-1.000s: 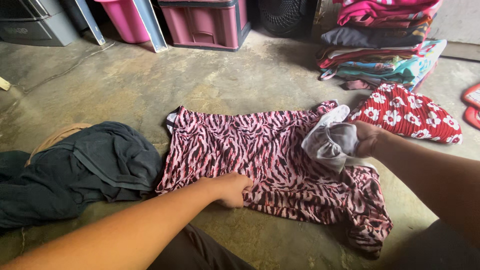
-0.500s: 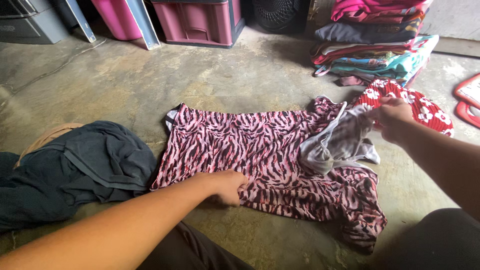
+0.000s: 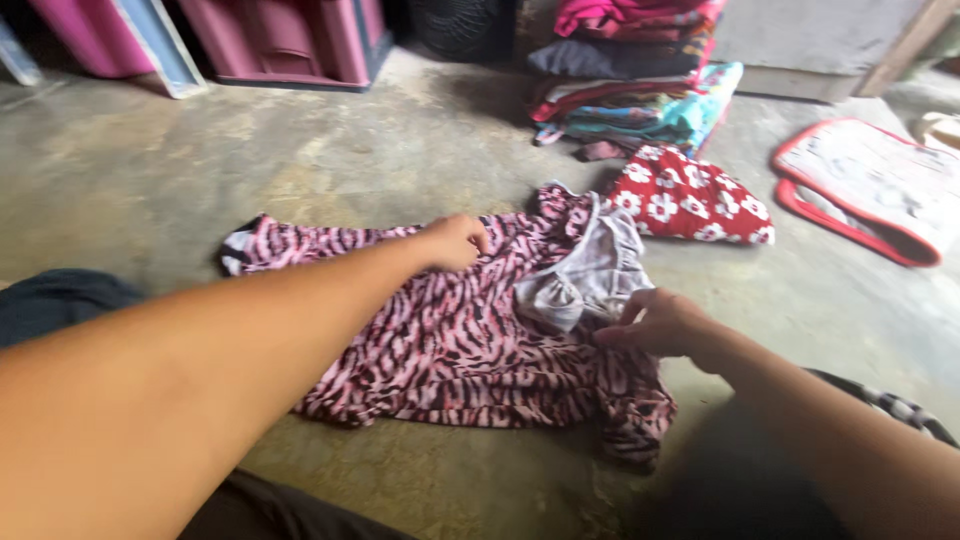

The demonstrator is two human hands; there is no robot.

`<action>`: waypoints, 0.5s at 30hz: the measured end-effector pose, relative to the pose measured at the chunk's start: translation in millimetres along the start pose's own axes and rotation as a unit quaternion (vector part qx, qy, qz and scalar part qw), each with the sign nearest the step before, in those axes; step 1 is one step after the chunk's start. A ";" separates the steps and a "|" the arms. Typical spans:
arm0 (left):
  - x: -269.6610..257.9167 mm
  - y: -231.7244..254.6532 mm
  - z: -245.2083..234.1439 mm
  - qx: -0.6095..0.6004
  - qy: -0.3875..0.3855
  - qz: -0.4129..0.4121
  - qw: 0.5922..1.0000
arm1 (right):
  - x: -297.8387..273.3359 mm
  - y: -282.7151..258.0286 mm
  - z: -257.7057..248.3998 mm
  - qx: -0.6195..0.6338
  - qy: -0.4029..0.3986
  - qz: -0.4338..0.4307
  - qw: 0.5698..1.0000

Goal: The person folds a patterned pink and black top and a brown t-shirt on the floor. They smooth and align each garment, fold sleeves and sides, then roll or fold them into compact rectangles and place them on a growing stack.

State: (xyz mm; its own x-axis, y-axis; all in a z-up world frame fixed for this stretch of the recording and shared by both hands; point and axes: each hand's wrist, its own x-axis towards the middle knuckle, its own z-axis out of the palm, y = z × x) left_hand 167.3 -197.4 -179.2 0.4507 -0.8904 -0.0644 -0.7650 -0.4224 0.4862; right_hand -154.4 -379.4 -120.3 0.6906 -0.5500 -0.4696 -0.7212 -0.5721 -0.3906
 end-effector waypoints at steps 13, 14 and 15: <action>136.6 65.9 43.1 -0.145 -0.040 -0.143 0.978 | -8.0 24.0 2.0 0.186 0.043 -0.047 0.981; 137.9 68.6 42.6 -0.106 -0.034 -0.167 0.980 | -8.2 24.7 0.9 0.180 0.037 -0.059 0.981; 138.3 70.0 39.0 -0.106 -0.001 -0.190 0.976 | -8.5 24.4 0.7 0.162 0.024 -0.024 0.986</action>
State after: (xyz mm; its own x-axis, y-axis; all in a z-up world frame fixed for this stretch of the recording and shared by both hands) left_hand 158.1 -356.7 -188.1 0.6824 -0.6765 -0.2771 -0.4301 -0.6780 0.5960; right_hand -177.9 -388.2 -126.3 0.7202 -0.5597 -0.4100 -0.6622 -0.3781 -0.6469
